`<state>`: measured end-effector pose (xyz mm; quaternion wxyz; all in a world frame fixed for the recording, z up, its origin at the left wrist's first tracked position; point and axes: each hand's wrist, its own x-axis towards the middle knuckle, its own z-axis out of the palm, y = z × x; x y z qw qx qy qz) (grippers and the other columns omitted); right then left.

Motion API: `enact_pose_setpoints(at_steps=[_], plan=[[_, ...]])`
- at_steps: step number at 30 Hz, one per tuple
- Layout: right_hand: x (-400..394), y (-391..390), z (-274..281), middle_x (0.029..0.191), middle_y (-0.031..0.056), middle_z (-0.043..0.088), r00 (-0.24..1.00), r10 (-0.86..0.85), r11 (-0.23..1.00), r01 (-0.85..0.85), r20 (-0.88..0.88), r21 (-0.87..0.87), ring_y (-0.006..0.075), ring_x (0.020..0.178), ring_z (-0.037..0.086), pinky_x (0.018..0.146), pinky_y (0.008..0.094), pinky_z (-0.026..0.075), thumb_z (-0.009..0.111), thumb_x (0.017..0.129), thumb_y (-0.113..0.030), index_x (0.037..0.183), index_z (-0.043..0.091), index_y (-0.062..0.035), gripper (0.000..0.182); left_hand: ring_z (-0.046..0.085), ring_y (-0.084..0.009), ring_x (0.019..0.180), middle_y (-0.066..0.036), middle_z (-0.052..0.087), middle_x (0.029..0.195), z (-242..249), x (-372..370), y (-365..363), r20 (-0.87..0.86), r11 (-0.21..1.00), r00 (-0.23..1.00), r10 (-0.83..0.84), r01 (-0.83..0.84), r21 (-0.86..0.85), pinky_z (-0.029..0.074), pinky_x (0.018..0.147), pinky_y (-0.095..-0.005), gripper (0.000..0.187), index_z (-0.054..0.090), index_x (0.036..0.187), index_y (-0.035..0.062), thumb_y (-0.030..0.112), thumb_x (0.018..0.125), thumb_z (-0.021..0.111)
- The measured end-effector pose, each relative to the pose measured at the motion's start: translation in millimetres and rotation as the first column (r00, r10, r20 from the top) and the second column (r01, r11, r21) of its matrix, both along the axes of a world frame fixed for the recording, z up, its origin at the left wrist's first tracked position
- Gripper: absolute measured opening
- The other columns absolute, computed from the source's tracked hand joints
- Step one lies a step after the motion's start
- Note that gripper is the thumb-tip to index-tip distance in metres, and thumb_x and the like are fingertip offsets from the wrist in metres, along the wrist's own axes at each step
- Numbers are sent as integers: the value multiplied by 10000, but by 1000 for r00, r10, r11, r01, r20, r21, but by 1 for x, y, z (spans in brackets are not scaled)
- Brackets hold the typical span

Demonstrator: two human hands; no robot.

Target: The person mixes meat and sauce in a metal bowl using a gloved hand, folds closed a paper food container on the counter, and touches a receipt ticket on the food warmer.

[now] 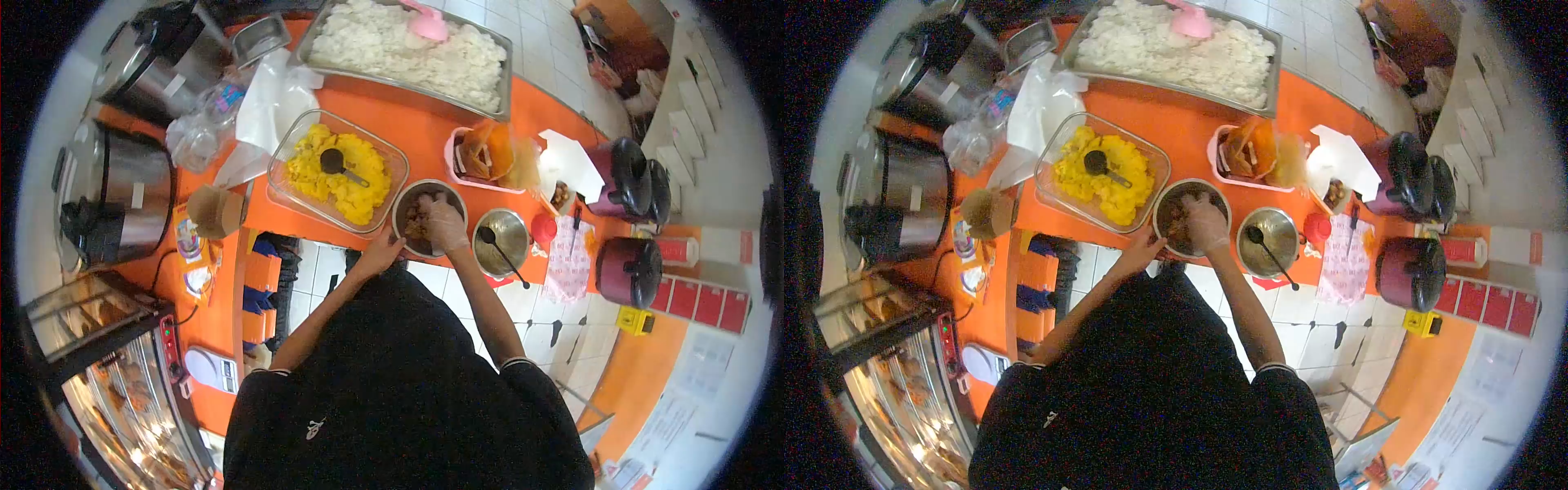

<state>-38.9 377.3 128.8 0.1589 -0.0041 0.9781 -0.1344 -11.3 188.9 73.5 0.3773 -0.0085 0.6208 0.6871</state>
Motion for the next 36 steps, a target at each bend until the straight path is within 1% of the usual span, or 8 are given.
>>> enact_pose_setpoints(at_steps=[5,10,13,16,23,25,27,36], plan=[[10,-15,41,1255,264,455,982,86,962,-125,-166,-242,472,932,596,774,500,520,587,782,-95,1242,503,-163,473,667,-225,836,-201,607,1048,-2,-7,0,-220,997,974,-59,45,-69,560,662,-336,291,461,1176,-40,117,938,522],[32,-24,-2,1270,306,429,998,50,997,-47,-43,67,488,930,593,784,503,522,566,784,-82,1246,505,-177,475,661,-198,810,-146,597,1057,-23,-6,0,-447,971,881,-153,50,-235,571,690,-306,316,446,1227,-21,106,946,517],[24,-12,-23,1257,303,437,1000,16,999,-16,11,50,487,912,599,777,510,523,568,787,-89,1263,497,-186,491,664,-209,814,-152,595,1067,5,-11,1,-24,997,997,-73,73,-23,574,696,-307,301,451,1215,-23,99,946,509],[23,5,-9,1244,283,437,973,45,981,-86,-224,-176,493,929,585,771,509,526,601,772,-96,1267,501,-187,512,686,-228,733,-164,618,953,15,-15,0,-52,998,997,-59,59,6,578,626,-332,223,432,1121,-54,59,940,497],[12,-31,-4,1277,270,377,996,-69,997,71,-50,30,461,1060,531,837,489,496,691,704,-169,1262,484,-159,595,688,-231,694,-163,610,908,23,-21,-3,-40,995,994,-100,100,-15,579,581,-319,190,429,1086,-55,56,944,488],[9,-20,-14,1274,290,400,971,45,999,-37,-236,37,453,987,575,782,483,520,649,723,-117,1200,535,-162,492,625,-227,951,-162,612,1018,34,-23,-6,-23,988,992,-125,123,-97,509,815,-333,293,450,1200,-14,113,945,517],[8,-12,-14,1224,275,455,999,-37,995,40,33,-95,451,1028,562,785,454,553,565,813,-84,1061,611,-109,253,627,-227,940,-165,617,1009,21,-22,-4,-48,988,990,-130,125,-93,512,808,-334,289,454,1182,-23,121,942,525],[15,2,20,1301,272,421,968,-6,971,-55,-250,-234,463,1021,566,884,500,483,611,778,-89,1168,575,-144,395,641,-242,869,-176,627,954,11,-24,-6,-179,977,972,-150,117,-180,523,769,-343,238,478,1096,-36,136,940,533]])
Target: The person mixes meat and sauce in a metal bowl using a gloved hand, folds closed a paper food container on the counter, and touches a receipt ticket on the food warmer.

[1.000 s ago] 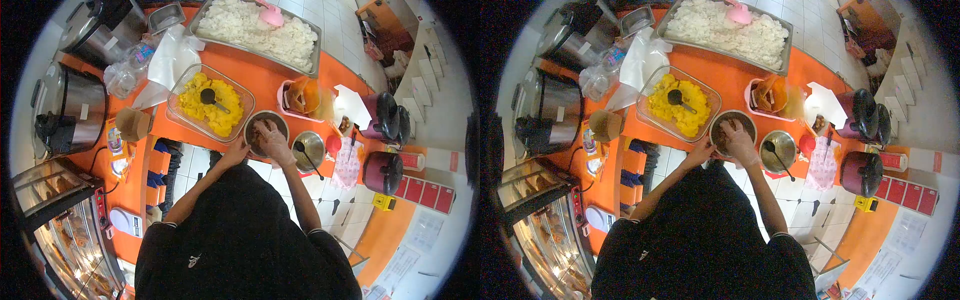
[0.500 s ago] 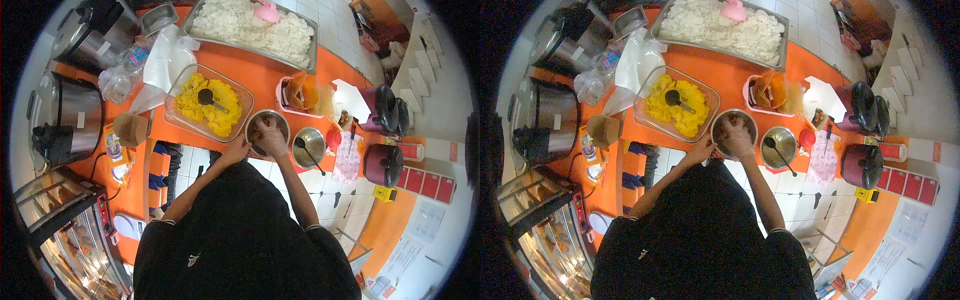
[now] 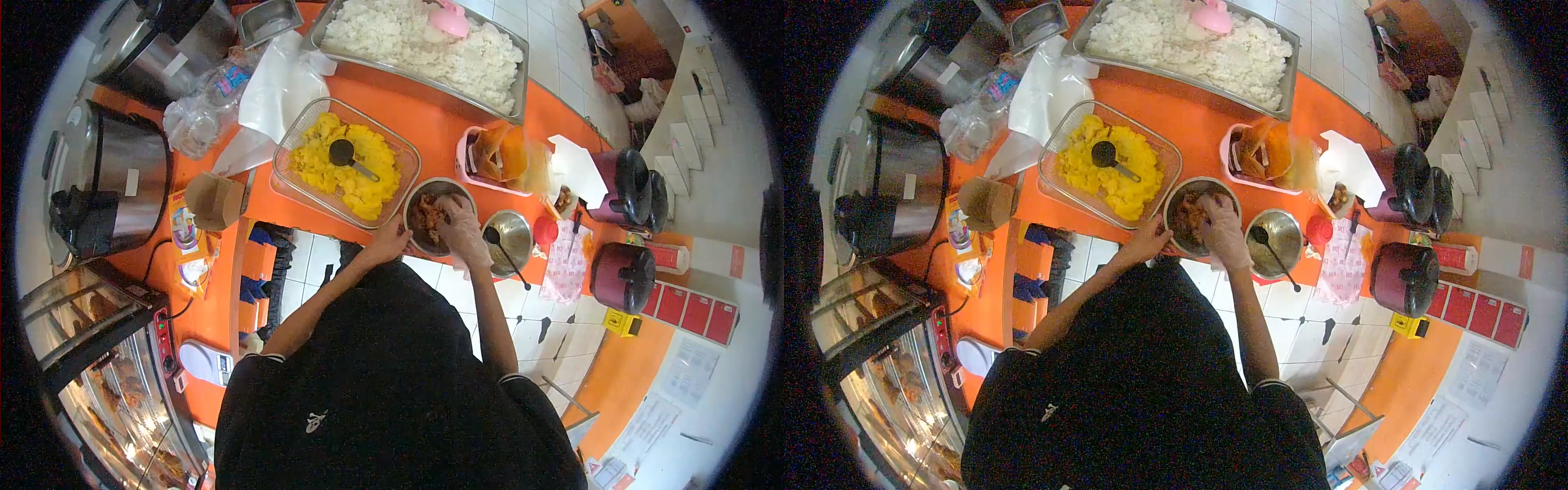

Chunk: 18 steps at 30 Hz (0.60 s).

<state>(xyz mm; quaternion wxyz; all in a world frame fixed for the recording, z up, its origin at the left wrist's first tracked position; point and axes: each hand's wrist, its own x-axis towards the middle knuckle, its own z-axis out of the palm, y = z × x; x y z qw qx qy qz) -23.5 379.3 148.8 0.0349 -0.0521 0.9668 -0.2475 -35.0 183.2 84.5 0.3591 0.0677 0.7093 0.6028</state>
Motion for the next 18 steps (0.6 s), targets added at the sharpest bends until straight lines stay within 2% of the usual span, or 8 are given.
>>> enact_pose_setpoints(at_steps=[1,2,4,8,10,13,16,18], plan=[[0,-2,1,1287,246,436,984,-173,985,173,28,24,462,1041,558,925,520,444,654,750,-118,1156,563,-155,418,645,-245,845,-178,626,947,-4,0,1,-94,999,995,-22,20,-27,528,757,-347,230,478,1084,-34,137,941,532],[-2,-7,-3,1287,246,436,983,-181,983,180,25,24,462,1041,558,925,520,444,654,750,-118,1156,563,-155,418,645,-245,845,-178,626,947,-8,1,3,-97,999,995,-30,27,-27,528,757,-347,230,478,1084,-34,137,941,532],[-3,-18,-23,1272,253,435,966,-137,988,119,218,95,469,1040,556,905,520,457,667,750,-140,1182,528,-164,454,638,-254,881,-179,627,977,15,-2,4,123,1000,992,-16,16,2,516,797,-370,218,486,1067,-32,136,937,534],[-7,-13,-34,1261,262,431,951,-105,994,88,290,71,463,1049,552,837,510,496,648,765,-130,1152,552,-172,401,642,-252,857,-169,626,963,41,-3,1,33,996,999,0,3,-87,520,792,-378,214,483,1072,-33,128,940,531],[-5,-14,-6,1240,241,451,962,-100,982,54,254,180,466,1050,542,820,504,507,599,798,-116,1147,568,-183,356,643,-249,846,-164,628,951,27,0,4,224,996,974,37,-54,67,519,788,-380,207,491,1064,-32,124,935,538],[3,-5,4,1277,193,454,981,-37,948,-26,191,318,410,1092,517,820,468,516,521,827,-53,1143,581,-179,346,649,-236,814,-165,625,936,41,-2,3,75,999,997,9,-5,-54,531,754,-368,208,485,1073,-32,118,937,536],[3,0,12,1276,181,481,981,174,981,-180,87,71,396,1094,523,829,459,515,558,808,-60,1152,567,-134,352,691,-224,700,-166,616,885,19,2,5,-30,998,998,47,-45,50,563,581,-323,146,445,1032,-51,50,939,492],[1,1,20,1277,202,506,989,-88,988,102,116,-116,431,1127,514,930,467,451,665,724,-109,1181,539,-120,474,676,-225,743,-162,620,901,15,3,5,8,999,999,35,-35,26,554,644,-335,176,456,1060,-43,79,943,507]])
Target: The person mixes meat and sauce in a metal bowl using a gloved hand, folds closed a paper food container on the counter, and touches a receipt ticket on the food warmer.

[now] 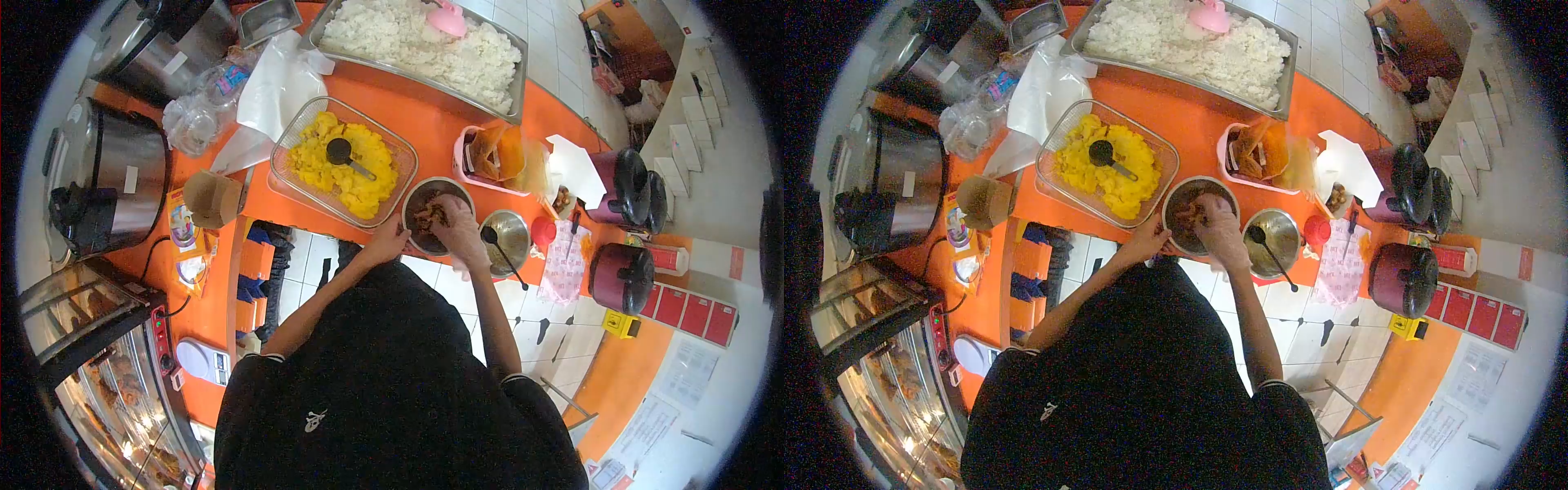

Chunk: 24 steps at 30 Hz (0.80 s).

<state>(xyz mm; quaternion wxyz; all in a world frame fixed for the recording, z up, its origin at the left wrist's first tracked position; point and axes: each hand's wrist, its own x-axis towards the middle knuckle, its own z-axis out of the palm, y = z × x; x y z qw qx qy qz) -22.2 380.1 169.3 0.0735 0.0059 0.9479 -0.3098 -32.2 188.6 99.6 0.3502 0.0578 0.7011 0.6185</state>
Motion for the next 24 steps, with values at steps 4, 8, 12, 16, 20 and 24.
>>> enact_pose_setpoints(at_steps=[4,8,12,16,20,24], plan=[[-7,-20,-45,1158,338,509,928,-272,951,219,253,219,474,1028,563,899,479,459,732,693,-249,1217,446,-97,616,689,-220,696,-181,619,901,-12,4,8,111,998,994,-23,16,58,553,617,-326,182,465,1049,-64,69,934,511],[-6,-13,-65,1218,347,460,994,-27,984,8,105,176,477,953,590,783,516,516,671,779,-236,1162,495,-125,436,686,-242,727,-193,618,907,-58,7,9,-60,999,998,-22,20,-31,546,655,-348,207,471,1042,-64,100,931,530],[0,-6,-23,1297,239,459,998,-40,927,21,42,375,444,1078,538,866,495,491,617,769,-93,1063,615,-125,296,679,-279,776,-206,619,902,-14,2,4,-2,998,1000,-29,29,-50,532,701,-376,241,468,1034,-65,133,923,549],[0,18,-32,1270,232,481,961,276,953,-272,-7,133,440,1106,516,907,485,470,634,755,-71,1157,589,-147,412,686,-238,736,-184,619,925,-28,3,5,-82,999,996,-20,17,-31,554,644,-348,209,454,1045,-72,94,936,518],[10,9,-38,1234,271,492,996,-2,1000,0,-86,-21,460,1093,520,917,475,462,678,715,-102,1263,511,-139,573,686,-219,712,-174,619,918,-18,3,7,105,1000,994,-16,16,-7,566,610,-332,192,455,1045,-71,78,936,512],[6,4,-81,1239,302,470,999,-12,994,7,49,109,476,1046,541,880,497,475,724,688,-155,1300,470,-113,664,681,-210,740,-166,621,924,-14,3,6,63,999,998,-17,15,37,567,640,-325,202,458,1075,-57,83,940,515]])
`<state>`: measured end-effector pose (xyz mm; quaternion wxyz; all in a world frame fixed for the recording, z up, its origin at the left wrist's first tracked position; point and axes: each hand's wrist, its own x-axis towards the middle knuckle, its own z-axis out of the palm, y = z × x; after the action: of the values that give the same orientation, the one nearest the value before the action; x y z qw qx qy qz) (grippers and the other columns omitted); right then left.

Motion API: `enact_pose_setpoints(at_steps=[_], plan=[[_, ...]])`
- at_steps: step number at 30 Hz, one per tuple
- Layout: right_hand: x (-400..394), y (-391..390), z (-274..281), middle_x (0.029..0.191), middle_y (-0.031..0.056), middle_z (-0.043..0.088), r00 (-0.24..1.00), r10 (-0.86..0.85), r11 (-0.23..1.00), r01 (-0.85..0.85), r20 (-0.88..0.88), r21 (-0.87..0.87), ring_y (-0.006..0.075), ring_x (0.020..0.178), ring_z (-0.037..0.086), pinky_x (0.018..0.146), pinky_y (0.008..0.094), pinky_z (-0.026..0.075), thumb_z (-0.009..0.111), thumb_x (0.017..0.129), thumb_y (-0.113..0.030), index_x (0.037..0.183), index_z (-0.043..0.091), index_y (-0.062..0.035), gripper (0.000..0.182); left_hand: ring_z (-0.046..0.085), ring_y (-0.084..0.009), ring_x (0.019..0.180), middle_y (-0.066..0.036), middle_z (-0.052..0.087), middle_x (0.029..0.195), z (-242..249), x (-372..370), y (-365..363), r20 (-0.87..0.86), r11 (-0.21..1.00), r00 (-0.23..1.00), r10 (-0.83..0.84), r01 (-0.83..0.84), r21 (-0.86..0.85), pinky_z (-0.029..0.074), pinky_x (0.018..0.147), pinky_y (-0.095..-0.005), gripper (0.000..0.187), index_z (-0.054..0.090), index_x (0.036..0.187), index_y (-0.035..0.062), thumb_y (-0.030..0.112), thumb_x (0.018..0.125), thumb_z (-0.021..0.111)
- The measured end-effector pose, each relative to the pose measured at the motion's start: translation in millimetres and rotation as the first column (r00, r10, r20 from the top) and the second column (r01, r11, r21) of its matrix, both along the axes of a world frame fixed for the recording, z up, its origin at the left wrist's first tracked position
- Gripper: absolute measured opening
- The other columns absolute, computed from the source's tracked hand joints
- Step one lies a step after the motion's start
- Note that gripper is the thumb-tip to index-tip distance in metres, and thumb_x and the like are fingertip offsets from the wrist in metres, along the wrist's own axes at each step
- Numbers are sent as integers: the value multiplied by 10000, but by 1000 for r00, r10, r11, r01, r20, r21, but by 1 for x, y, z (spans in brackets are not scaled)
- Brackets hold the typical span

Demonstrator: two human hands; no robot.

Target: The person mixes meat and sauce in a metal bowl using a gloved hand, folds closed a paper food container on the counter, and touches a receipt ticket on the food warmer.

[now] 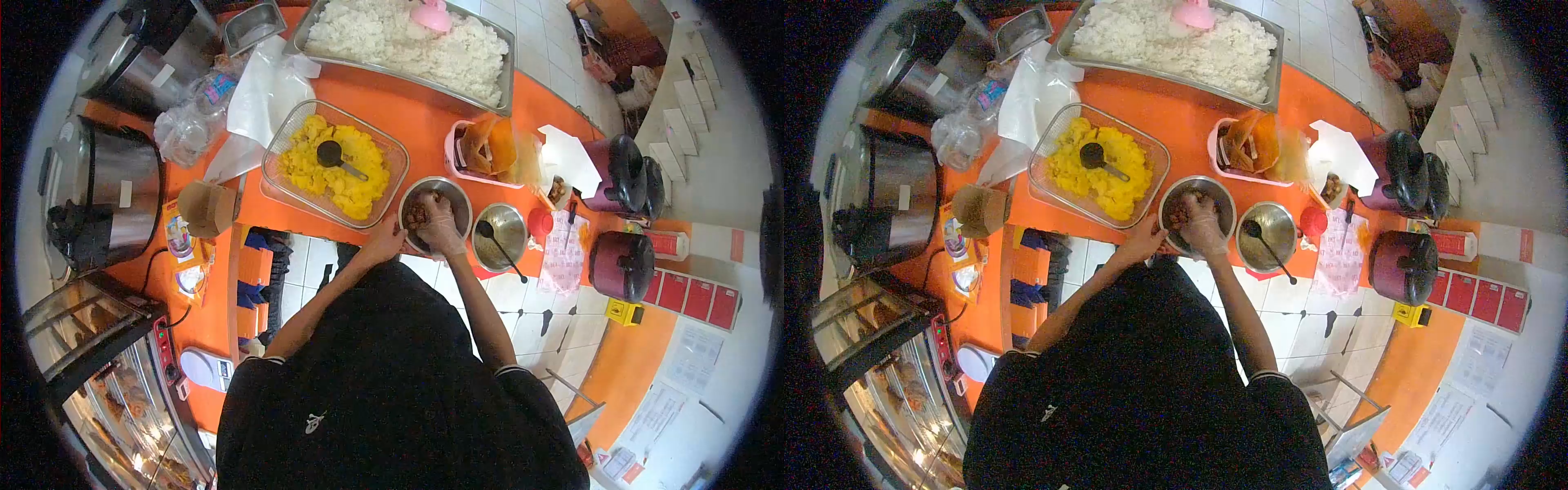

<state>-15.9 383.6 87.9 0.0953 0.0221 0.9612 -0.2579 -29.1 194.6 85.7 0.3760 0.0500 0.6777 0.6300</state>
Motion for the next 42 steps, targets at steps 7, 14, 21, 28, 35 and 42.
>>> enact_pose_setpoints(at_steps=[7,14,21,28,35,42], plan=[[0,3,69,1219,244,486,981,166,976,-179,104,128,421,1149,485,961,431,431,648,715,-16,1283,485,-85,594,677,-248,744,-186,615,934,22,-3,-2,101,998,993,55,-57,21,555,658,-358,223,490,1067,-50,105,919,549],[-7,-7,48,1251,252,483,999,-11,999,10,40,35,440,1080,536,931,479,444,603,761,-62,1236,521,-123,486,634,-306,930,-193,617,966,-28,1,3,-94,996,995,-21,12,-89,495,795,-416,258,502,1090,-32,128,899,568],[-8,8,28,1249,291,456,993,73,993,-81,98,82,445,1020,577,872,481,475,536,790,-51,1175,544,-121,391,635,-320,920,-190,619,914,-6,-2,0,3,996,1000,24,-24,-83,483,792,-419,242,498,1042,-33,143,898,580],[-3,-5,83,1331,232,423,992,128,980,-127,-1,-157,445,1105,529,916,459,471,661,761,-145,1253,520,-168,512,668,-280,783,-177,617,882,-30,1,2,-67,998,997,29,-33,-51,519,707,-383,210,500,1019,-39,118,900,573],[1,-17,21,1273,230,483,993,110,901,-115,38,418,456,1131,506,959,507,429,542,799,-70,1250,522,-180,465,680,-257,742,-174,622,889,-15,0,5,29,999,998,48,-48,-4,532,670,-374,199,492,1030,-39,97,903,560],[-12,18,60,1240,208,546,937,212,907,-295,279,301,380,1040,572,912,427,471,575,771,-54,1157,612,-143,398,686,-247,668,-175,624,880,15,-2,1,17,998,998,55,-55,-16,540,602,-352,174,487,1025,-49,74,914,540]])
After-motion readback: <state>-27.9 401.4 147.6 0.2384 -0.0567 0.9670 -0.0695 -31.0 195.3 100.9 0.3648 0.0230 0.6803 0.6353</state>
